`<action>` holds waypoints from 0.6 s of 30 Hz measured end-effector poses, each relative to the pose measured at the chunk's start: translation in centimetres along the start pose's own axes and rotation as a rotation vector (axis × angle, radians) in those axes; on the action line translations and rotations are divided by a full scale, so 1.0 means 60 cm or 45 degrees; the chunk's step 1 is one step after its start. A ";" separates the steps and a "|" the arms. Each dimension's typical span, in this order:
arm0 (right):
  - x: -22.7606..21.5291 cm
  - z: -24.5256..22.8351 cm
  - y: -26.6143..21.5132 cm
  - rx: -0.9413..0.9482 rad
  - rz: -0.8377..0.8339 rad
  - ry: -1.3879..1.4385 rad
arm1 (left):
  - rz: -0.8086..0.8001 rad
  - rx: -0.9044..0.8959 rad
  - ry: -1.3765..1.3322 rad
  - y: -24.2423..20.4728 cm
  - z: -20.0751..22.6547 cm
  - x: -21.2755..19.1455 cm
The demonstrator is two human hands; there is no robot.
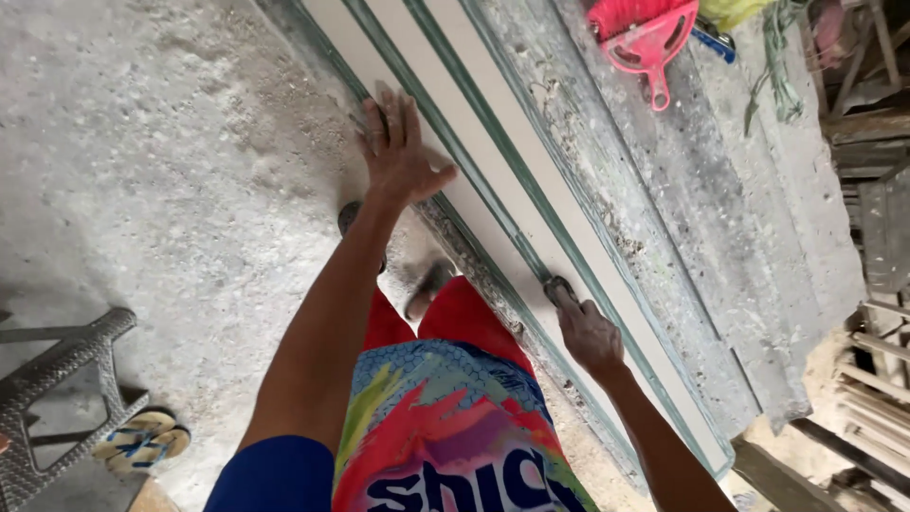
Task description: Scraping off excess material from a long decorative plaster or concrete strip using a putty knife.
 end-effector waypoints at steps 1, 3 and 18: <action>-0.007 -0.005 0.002 -0.065 0.132 0.039 | -0.017 0.013 0.019 -0.004 -0.002 0.005; -0.041 -0.032 0.033 -0.141 0.271 0.064 | -0.019 0.020 0.024 0.003 0.001 0.001; -0.085 -0.091 0.102 -0.083 -0.158 -0.005 | -0.180 -0.090 -0.072 -0.006 0.016 -0.009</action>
Point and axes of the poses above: each hand's wrist, its own y-axis towards the middle knuckle, its own x-axis out of the palm, z = x × y, the point moved 5 cm from there along y, towards the middle knuckle, and after that the axes turned 6 degrees about x, right-handed, at the moved point
